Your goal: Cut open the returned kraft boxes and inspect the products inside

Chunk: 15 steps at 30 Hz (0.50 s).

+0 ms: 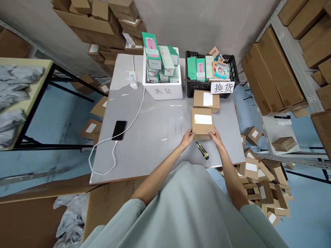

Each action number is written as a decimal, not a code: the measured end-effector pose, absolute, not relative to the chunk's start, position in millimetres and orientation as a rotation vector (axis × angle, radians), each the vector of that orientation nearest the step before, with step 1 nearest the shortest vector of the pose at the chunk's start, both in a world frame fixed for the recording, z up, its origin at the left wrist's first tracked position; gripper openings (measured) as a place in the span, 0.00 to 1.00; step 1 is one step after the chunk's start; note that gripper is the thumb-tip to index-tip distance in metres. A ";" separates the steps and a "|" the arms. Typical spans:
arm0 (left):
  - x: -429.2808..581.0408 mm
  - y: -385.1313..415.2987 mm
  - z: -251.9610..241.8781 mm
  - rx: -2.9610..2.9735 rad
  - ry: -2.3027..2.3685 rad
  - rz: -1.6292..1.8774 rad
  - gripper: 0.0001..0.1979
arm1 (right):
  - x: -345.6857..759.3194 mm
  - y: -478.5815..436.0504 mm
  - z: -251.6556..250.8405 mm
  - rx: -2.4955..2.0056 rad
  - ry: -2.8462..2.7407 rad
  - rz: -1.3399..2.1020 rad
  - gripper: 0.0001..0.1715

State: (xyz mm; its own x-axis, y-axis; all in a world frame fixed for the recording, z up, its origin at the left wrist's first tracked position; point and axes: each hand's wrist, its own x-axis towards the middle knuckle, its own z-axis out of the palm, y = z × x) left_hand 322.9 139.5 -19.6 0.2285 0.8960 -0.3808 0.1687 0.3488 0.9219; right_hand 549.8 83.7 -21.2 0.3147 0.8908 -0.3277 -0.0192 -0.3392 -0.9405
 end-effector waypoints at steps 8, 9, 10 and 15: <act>194.3 79.7 -39.1 0.958 1.505 0.864 0.25 | 426.6 33.2 -54.0 -1.433 -1.029 1.404 0.64; 174.5 78.4 -42.5 0.938 1.558 0.899 0.24 | 408.3 24.8 -60.2 -1.447 -1.054 1.486 0.67; 154.7 78.5 -46.1 0.916 1.617 0.926 0.24 | 391.8 16.5 -65.9 -1.466 -1.086 1.585 0.70; 74.1 82.6 -65.4 0.785 1.818 1.012 0.25 | 359.5 10.4 -77.9 -1.604 -1.322 1.685 0.63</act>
